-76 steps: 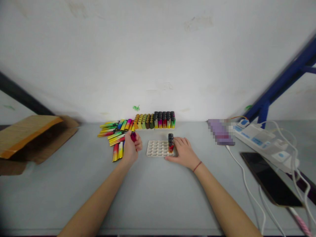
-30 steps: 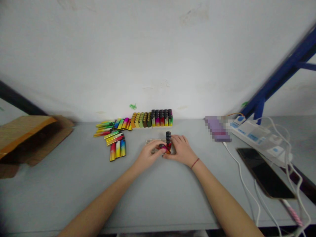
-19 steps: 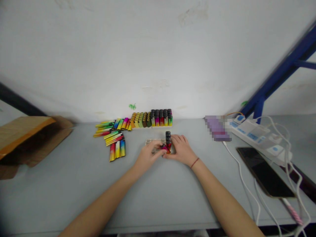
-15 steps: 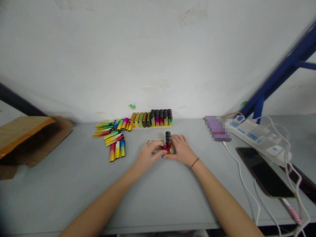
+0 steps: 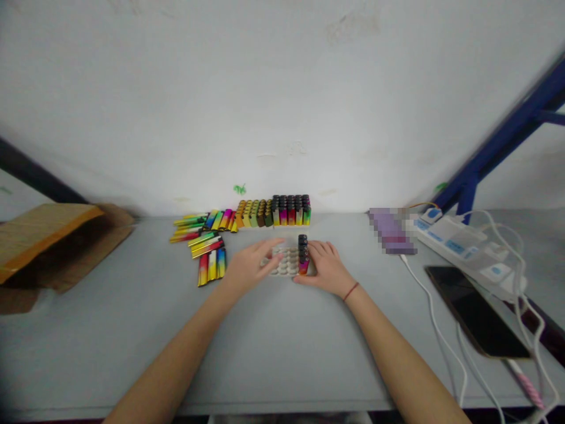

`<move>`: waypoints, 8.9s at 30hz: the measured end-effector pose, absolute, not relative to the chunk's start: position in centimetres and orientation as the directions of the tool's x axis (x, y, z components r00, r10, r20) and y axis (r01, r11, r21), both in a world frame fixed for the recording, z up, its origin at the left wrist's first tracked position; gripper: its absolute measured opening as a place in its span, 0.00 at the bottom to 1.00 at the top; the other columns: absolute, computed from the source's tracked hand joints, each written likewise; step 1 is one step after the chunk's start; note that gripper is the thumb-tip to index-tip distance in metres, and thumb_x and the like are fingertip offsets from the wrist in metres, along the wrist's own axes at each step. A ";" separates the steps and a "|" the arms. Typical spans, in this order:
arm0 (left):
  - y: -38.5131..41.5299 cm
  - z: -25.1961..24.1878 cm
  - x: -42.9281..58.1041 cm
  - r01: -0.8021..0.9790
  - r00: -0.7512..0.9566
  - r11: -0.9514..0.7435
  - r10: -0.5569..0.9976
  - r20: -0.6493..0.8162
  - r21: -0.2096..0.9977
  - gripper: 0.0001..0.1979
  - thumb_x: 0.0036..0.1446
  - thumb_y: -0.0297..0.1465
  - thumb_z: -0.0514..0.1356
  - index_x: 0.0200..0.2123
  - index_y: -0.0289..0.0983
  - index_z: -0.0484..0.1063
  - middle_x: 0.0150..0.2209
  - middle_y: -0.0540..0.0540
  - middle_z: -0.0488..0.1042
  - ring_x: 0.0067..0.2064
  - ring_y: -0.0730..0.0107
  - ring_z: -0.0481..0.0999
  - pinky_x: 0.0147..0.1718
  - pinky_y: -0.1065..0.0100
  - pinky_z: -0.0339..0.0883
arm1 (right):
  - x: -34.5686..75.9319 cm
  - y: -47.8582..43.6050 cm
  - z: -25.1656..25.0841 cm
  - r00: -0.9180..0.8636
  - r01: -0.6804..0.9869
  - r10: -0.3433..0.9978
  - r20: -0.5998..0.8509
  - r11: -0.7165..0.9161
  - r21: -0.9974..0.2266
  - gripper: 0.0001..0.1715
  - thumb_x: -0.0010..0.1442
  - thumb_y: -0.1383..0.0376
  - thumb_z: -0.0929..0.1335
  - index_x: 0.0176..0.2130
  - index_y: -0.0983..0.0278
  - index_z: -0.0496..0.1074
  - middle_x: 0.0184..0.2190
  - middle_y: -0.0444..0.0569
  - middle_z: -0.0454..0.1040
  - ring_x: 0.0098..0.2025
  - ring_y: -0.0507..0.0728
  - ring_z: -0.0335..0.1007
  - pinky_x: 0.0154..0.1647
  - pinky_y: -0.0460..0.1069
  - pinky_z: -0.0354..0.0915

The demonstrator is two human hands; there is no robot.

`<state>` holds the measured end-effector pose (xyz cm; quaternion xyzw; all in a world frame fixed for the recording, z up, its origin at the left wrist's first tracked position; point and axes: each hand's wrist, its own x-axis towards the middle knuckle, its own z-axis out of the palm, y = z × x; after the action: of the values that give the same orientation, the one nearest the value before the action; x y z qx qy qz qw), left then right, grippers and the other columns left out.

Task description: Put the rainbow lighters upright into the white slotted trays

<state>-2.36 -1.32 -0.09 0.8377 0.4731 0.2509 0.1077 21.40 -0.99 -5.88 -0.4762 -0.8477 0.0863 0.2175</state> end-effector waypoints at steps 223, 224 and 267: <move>0.6 -0.1 -3.3 -0.542 -0.193 0.160 0.932 -0.308 0.825 0.20 0.60 0.39 0.45 0.17 0.40 0.55 0.12 0.57 0.46 0.12 0.79 0.44 0.12 0.76 0.40 | 21.4 -1.2 -6.2 -0.441 0.787 0.848 0.294 0.523 -0.327 0.46 0.55 0.39 0.68 0.60 0.67 0.64 0.56 0.64 0.70 0.57 0.71 0.64 0.60 0.67 0.57; 0.7 -0.2 -3.3 -0.551 -0.195 0.155 0.932 -0.307 0.820 0.20 0.60 0.41 0.46 0.17 0.40 0.55 0.12 0.58 0.46 0.12 0.80 0.44 0.12 0.76 0.40 | 21.4 -1.2 -6.2 -0.440 0.789 0.849 0.293 0.521 -0.326 0.47 0.55 0.39 0.68 0.60 0.67 0.64 0.56 0.64 0.70 0.57 0.71 0.64 0.60 0.67 0.57; -1.3 -3.5 0.1 0.471 0.247 -0.460 0.888 0.388 0.753 0.11 0.62 0.34 0.59 0.46 0.42 0.77 0.45 0.43 0.78 0.50 0.58 0.74 0.52 0.57 0.64 | 21.5 -1.0 -6.3 -0.462 0.771 0.830 0.313 0.550 -0.322 0.47 0.55 0.39 0.68 0.62 0.66 0.62 0.57 0.63 0.69 0.58 0.71 0.63 0.60 0.66 0.56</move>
<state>0.08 -1.31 -3.55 0.7481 0.4541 0.4128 0.2525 21.50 -1.03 -6.35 -0.4696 -0.8522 0.0674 0.2207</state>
